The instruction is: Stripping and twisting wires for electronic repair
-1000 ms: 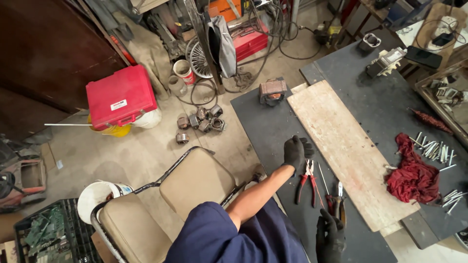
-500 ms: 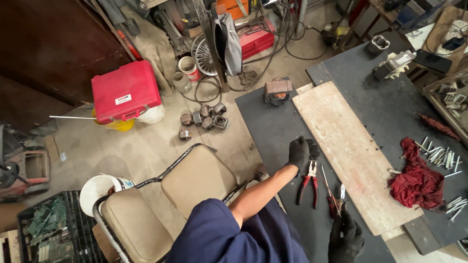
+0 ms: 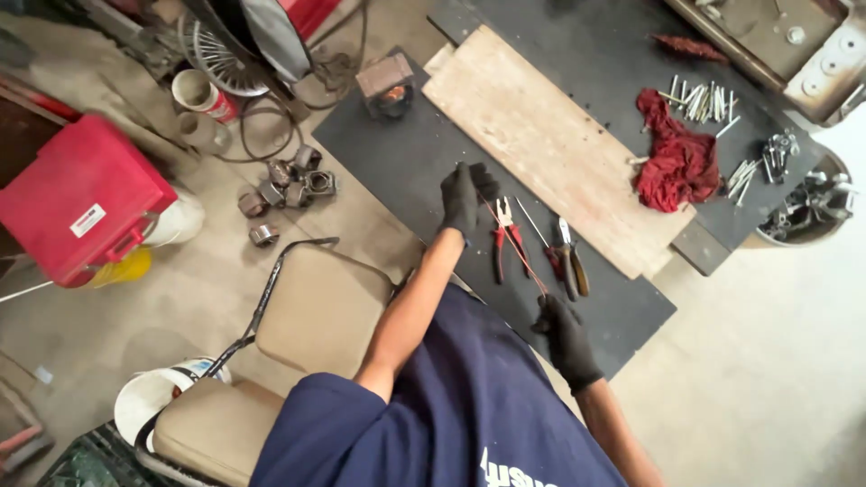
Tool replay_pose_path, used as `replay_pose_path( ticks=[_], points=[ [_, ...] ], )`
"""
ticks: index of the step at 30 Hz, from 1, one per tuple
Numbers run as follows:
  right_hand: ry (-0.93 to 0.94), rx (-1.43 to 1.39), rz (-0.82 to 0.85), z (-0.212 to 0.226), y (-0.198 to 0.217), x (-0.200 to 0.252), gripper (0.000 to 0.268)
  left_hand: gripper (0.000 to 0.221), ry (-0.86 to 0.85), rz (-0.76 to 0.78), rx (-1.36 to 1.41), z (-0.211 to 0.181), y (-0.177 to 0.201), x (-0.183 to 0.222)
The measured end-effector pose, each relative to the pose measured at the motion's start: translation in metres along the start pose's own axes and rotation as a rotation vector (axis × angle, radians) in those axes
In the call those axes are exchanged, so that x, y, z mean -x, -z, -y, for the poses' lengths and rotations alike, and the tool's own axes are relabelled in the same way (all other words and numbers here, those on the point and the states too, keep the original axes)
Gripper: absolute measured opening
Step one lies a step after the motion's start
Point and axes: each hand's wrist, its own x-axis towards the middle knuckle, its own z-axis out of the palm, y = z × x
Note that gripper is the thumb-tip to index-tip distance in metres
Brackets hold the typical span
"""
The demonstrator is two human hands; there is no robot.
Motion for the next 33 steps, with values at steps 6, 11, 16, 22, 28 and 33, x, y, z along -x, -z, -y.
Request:
replay_pose_path(
  ticks=[6,11,16,22,28,33],
  points=[
    [-0.953,-1.454,0.426,0.01,-0.008,0.008,0.011,0.045,0.044,0.052,0.119,-0.014,0.014,0.018],
    [-0.063,-0.183,-0.113,0.063,-0.026,0.036,0.025,0.043,0.037,0.052,0.112,-0.007,0.011,0.006],
    [0.323,0.024,-0.089,0.041,-0.011,0.036,0.029,0.041,0.069,0.05,0.093,-0.018,0.014,0.016],
    [0.728,0.442,-0.105,0.035,-0.011,0.028,0.039,0.04,0.033,0.023,0.108,-0.033,0.011,0.027],
    [0.742,0.496,-0.18,0.05,-0.016,0.034,0.026,0.04,0.034,0.021,0.091,-0.025,0.018,0.017],
    [0.34,0.237,-0.111,0.027,-0.022,0.031,0.018,0.043,0.042,0.049,0.138,-0.022,0.018,0.014]
  ],
)
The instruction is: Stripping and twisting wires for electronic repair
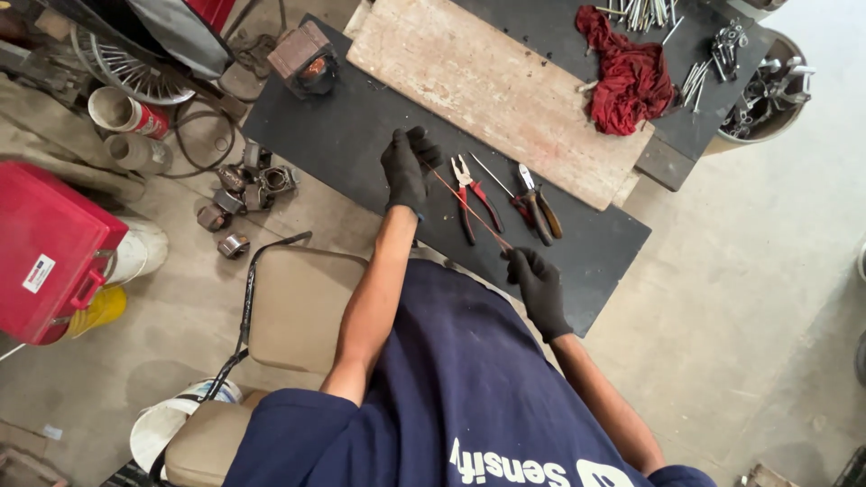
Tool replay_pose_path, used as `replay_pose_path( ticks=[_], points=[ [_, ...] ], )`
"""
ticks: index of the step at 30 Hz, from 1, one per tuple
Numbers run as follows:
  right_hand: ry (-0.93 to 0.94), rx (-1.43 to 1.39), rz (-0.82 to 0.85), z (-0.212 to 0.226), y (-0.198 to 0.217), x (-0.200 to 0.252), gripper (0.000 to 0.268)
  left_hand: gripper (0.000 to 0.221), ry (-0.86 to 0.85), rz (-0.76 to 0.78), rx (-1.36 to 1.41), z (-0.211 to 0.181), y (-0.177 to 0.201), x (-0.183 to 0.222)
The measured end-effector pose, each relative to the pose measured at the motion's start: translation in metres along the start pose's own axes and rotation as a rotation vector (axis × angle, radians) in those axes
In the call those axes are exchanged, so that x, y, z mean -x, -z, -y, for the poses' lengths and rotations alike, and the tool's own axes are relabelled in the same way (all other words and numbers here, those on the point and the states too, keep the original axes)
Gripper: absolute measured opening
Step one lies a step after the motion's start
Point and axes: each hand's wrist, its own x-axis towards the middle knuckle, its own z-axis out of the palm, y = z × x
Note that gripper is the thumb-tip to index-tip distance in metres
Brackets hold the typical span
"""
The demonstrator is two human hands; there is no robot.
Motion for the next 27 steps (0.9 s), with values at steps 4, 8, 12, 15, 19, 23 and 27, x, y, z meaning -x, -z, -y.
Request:
replay_pose_path(
  ticks=[4,8,12,15,19,23,27],
  points=[
    [-0.864,-1.027,0.213,-0.044,-0.011,-0.001,0.012,0.042,0.027,0.039,0.075,0.0,0.005,0.003],
    [-1.17,-1.382,0.364,-0.034,-0.015,-0.002,0.012,0.042,0.014,0.137,0.186,-0.005,0.007,0.007],
    [-0.695,-0.943,0.205,-0.004,-0.012,0.01,0.019,0.042,-0.013,0.215,0.177,-0.011,-0.001,0.046],
    [-0.331,-0.491,0.105,0.012,-0.006,0.008,0.032,0.027,-0.024,0.276,-0.161,0.0,0.002,0.089],
    [-0.245,-0.133,0.038,0.023,-0.001,0.005,0.027,0.027,0.074,0.562,-0.482,0.034,0.029,0.125],
    [-0.111,0.107,0.016,0.03,0.004,0.0,0.019,0.023,0.16,0.731,-0.554,0.065,0.043,0.137],
    [0.03,0.206,-0.009,0.02,0.003,0.003,0.014,0.022,0.177,0.787,-0.589,0.059,0.036,0.151]
  ],
)
